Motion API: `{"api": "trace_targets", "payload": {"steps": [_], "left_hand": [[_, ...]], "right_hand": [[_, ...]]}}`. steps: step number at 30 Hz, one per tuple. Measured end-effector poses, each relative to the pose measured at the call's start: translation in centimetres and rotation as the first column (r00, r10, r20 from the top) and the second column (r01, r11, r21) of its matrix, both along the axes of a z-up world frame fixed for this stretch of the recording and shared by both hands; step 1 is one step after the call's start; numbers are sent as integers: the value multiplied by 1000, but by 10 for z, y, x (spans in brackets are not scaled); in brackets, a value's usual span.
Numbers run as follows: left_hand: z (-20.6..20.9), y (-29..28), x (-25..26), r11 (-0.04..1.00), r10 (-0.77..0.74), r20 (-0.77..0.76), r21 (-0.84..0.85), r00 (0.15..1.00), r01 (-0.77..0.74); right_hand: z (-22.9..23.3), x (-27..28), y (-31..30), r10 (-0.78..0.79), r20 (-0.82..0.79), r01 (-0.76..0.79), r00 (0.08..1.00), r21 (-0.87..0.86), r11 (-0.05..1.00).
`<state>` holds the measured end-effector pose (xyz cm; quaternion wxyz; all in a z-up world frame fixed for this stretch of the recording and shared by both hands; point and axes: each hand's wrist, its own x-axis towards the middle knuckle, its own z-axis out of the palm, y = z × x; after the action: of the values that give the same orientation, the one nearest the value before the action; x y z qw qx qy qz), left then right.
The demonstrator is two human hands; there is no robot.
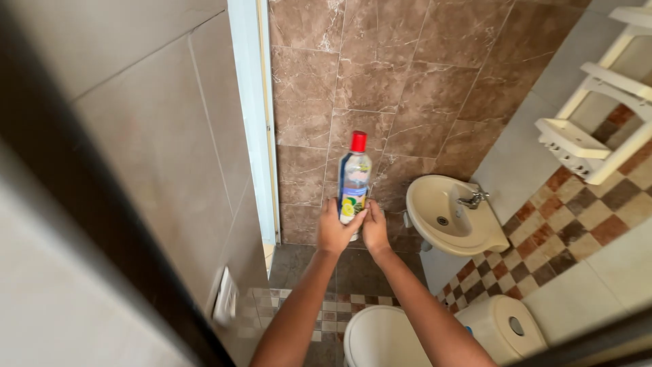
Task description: Organize shower supplies and rinse the shower area using a hose.
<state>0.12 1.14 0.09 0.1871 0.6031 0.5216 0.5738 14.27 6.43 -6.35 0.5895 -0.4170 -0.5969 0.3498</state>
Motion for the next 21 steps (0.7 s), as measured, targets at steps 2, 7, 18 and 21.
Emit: {"api": "trace_targets", "payload": {"steps": [2,7,18,21], "left_hand": [[-7,19,1,997,11,-22,76,1000,-9],[-17,62,-2,998,9,31,64,999,-11],[-35,177,-48,977,213,25,13,977,-213],[-21,227,-68,932,361,-44,-27,932,-362]], "right_hand": [[-4,-3,19,-41,-42,40,998,-12,999],[-7,-10,60,-147,50,147,988,7,989],[-57,-76,214,-111,15,112,994,-76,991],[-58,-111,276,22,-132,-15,991,59,998]]}}
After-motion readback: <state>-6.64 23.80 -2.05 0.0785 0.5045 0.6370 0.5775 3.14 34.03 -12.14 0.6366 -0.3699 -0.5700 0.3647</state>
